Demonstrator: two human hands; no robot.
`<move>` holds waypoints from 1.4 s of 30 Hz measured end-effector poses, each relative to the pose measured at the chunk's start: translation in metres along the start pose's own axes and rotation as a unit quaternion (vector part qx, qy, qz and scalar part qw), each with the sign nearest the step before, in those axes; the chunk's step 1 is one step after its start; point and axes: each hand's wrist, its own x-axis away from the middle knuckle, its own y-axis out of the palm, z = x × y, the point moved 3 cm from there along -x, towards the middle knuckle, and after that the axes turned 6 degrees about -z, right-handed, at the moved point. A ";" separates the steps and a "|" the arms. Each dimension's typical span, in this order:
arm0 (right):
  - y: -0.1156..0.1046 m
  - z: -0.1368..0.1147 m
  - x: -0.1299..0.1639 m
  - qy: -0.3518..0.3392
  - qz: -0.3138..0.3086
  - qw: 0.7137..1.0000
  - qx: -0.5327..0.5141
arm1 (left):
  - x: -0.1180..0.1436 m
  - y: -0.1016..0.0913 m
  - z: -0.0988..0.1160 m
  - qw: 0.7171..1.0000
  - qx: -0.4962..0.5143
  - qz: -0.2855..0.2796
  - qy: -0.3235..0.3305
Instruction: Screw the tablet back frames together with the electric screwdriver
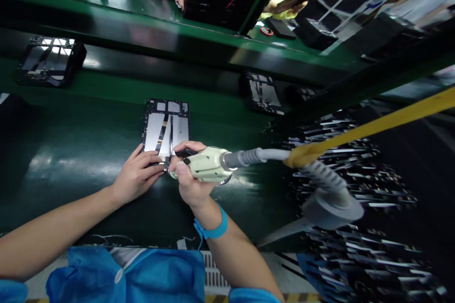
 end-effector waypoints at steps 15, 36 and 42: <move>-0.006 0.001 -0.001 0.012 0.020 1.000 -0.005 | 0.000 -0.010 0.009 0.994 -0.082 -0.016 0.073; 0.007 -0.036 -0.004 -0.028 0.020 0.998 -0.044 | 0.023 -0.004 0.034 0.795 0.507 -0.173 -0.285; 0.009 -0.039 -0.001 -0.007 -0.008 0.999 -0.045 | 0.023 0.010 0.040 0.644 0.665 -0.169 -0.339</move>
